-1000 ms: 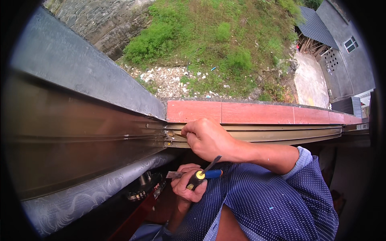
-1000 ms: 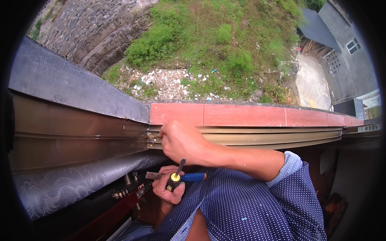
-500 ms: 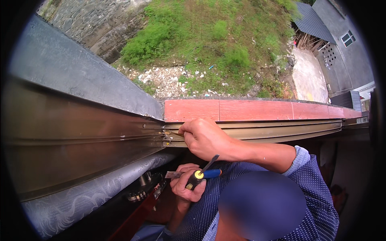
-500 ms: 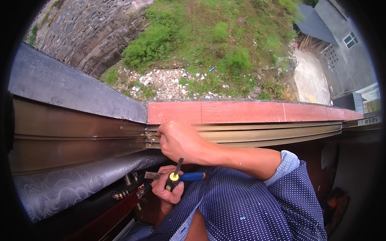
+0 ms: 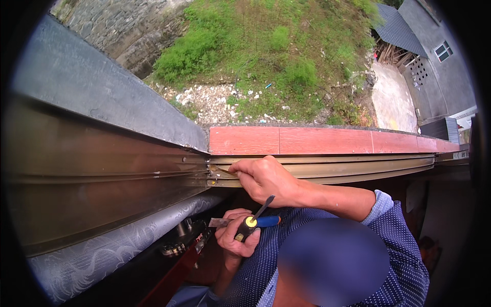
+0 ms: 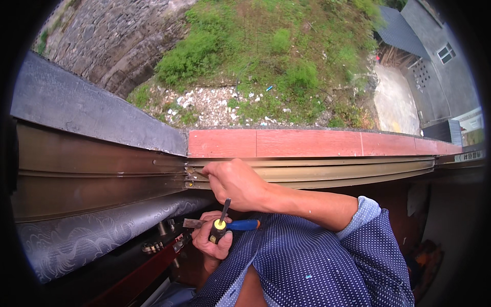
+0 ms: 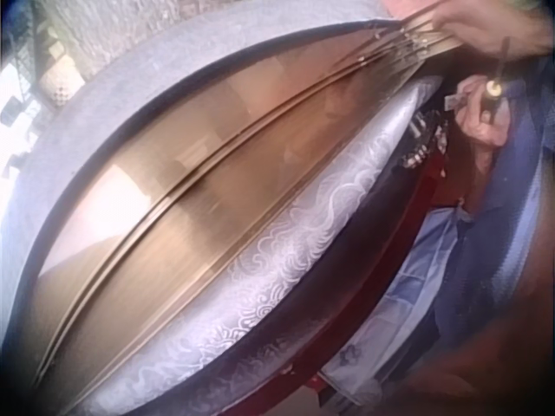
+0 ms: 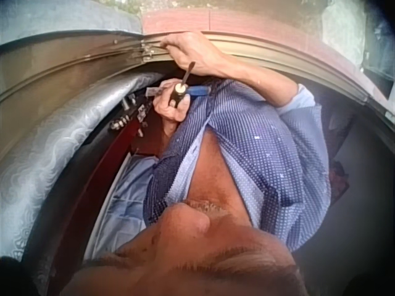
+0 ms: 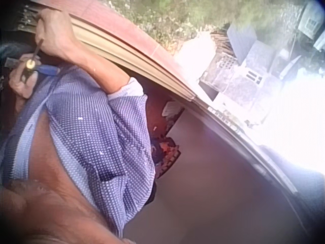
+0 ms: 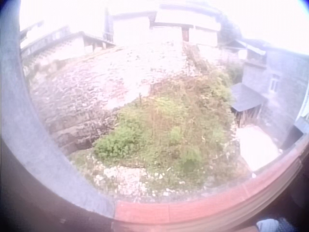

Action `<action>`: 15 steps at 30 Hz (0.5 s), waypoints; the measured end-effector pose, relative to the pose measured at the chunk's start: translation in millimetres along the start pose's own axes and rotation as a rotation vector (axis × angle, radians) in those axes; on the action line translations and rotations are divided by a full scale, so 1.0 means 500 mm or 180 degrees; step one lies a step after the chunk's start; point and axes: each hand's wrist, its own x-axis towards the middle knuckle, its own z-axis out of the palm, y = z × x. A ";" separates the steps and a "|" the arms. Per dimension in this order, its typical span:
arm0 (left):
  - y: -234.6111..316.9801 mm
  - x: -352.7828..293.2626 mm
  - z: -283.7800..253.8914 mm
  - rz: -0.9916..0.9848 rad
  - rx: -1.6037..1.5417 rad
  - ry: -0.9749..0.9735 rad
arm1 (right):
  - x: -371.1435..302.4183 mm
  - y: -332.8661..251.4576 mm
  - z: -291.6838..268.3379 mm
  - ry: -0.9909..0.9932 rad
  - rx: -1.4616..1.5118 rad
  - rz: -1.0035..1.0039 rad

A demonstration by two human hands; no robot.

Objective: The person uses a screwdriver to pry and scrape along the window frame and screen track, then opens and closes the window and screen to test movement. The person also adjusts the camera during the task.

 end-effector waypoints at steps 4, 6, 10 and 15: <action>0.000 0.001 -0.001 -0.0018 0.0013 -0.0007 | -0.003 -0.004 -0.005 -0.0001 -0.0024 -0.0110; 0.000 0.002 -0.001 -0.0035 -0.0003 0.0001 | -0.003 -0.001 -0.004 0.0007 -0.0016 -0.0145; -0.005 0.005 0.002 0.0013 0.0002 -0.0002 | -0.007 0.004 -0.003 0.0041 -0.0023 -0.0258; -0.005 0.012 0.006 0.0013 -0.0013 -0.0008 | -0.008 0.001 -0.009 0.0018 -0.0048 -0.0125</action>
